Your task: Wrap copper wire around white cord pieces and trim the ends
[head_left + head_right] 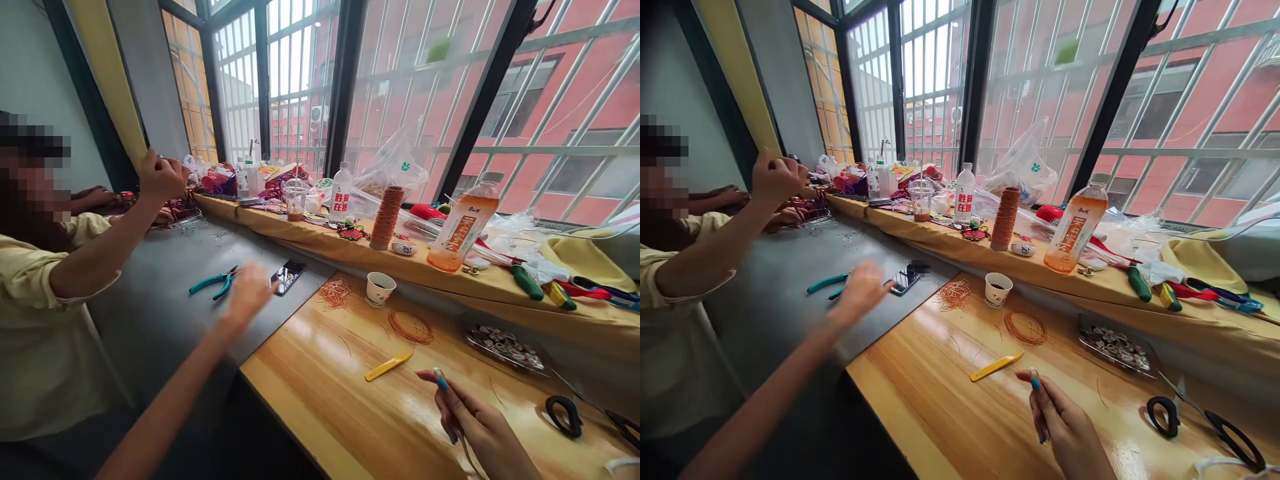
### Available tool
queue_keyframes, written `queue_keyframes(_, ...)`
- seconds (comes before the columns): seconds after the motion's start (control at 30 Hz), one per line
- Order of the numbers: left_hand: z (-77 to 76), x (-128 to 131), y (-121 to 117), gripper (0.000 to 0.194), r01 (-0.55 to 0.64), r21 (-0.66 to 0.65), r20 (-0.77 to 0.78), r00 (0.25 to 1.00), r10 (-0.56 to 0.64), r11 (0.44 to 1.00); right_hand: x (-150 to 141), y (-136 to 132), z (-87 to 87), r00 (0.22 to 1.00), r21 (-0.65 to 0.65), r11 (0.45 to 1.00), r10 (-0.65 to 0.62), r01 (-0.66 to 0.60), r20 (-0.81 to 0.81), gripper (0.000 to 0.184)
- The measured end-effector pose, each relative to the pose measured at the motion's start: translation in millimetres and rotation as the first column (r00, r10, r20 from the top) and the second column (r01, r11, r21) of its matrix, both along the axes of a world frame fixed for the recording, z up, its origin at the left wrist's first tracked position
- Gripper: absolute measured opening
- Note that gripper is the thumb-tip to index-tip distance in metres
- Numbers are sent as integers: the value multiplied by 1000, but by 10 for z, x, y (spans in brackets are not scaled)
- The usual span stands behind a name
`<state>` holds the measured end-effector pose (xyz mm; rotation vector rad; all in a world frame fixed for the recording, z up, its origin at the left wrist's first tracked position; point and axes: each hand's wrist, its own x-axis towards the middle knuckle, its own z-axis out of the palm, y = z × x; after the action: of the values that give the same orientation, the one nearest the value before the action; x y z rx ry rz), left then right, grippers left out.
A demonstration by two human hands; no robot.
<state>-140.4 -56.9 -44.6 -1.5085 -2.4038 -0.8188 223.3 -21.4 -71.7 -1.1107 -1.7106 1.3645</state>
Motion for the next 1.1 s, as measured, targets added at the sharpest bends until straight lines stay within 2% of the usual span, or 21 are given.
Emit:
queue_keyframes(0.03,-60,-304,-101,62,-220,-37,-86,972,217,975,-14,-19,10,1000,18,1000,-5,5,-1,54)
queue_keyframes(0.07,-126,-563,-191,70,-375,-120,-112,925,363,919,-31,-44,28,1000,37,999,-3,3,2,53)
queue_keyframes(0.1,-192,-773,-260,75,-440,-237,-96,898,430,866,-47,-70,52,1000,59,998,5,-5,9,52)
queue_keyframes(0.13,-248,-933,-306,77,-459,-332,-58,882,468,824,-59,-97,79,1000,79,997,15,-17,20,49)
queue_keyframes(0.2,-316,-1118,-330,76,-410,-363,-75,908,412,837,-69,-144,139,998,107,993,35,-40,52,45)
queue_keyframes(0.27,-319,-1160,-299,75,-403,-367,-99,913,395,839,-57,-180,195,997,115,992,39,-47,70,42)
queue_keyframes(0.37,-258,-1035,-268,71,-427,-364,-99,901,421,828,-13,-216,257,998,98,994,43,-48,55,41)
queue_keyframes(0.47,-184,-733,-356,66,-359,-188,-287,910,299,914,28,-235,291,998,49,997,58,-58,7,40)
queue_keyframes(0.53,-134,-454,-464,67,-295,-96,-306,918,254,951,40,-248,307,997,6,997,73,-73,-40,40)
queue_keyframes(0.6,-103,-127,-566,68,-220,-16,-130,968,216,975,34,-271,323,993,-19,997,69,-71,-95,39)
queue_keyframes(0.63,-106,55,-602,66,-107,-10,73,992,107,994,25,-288,333,990,-17,998,60,-62,-124,38)
queue_keyframes(0.67,-127,253,-625,64,25,19,304,952,-29,1000,13,-308,342,987,-8,999,49,-50,-152,38)
queue_keyframes(0.7,-168,466,-634,61,120,100,512,845,-155,988,-1,-330,350,984,7,999,38,-37,-175,37)
queue_keyframes(0.73,-227,694,-630,60,228,194,676,673,-298,954,-15,-354,356,981,24,999,29,-25,-192,37)
queue_keyframes(0.77,-301,935,-618,62,334,277,787,460,-412,901,-27,-377,360,979,42,999,23,-15,-200,37)
queue_keyframes(0.83,-457,1432,-587,64,407,416,875,65,-480,813,-43,-417,362,981,79,997,-11,27,-193,37)
queue_keyframes(0.87,-521,1671,-578,64,414,470,874,-97,-476,779,-45,-433,361,983,101,993,-42,60,-176,38)
queue_keyframes(0.9,-568,1891,-578,62,394,525,850,-210,-483,754,-41,-445,359,986,130,987,-73,93,-149,38)
queue_keyframes(1.0,-601,2364,-618,59,364,622,774,-420,-474,693,-15,-478,365,987,258,953,-155,162,-49,38)
queue_keyframes(1.03,-590,2450,-635,59,352,627,762,-465,-452,695,-5,-489,372,984,305,936,-177,175,-22,38)
queue_keyframes(1.1,-571,2534,-655,57,337,617,755,-506,-417,711,10,-515,391,973,384,900,-230,208,12,37)
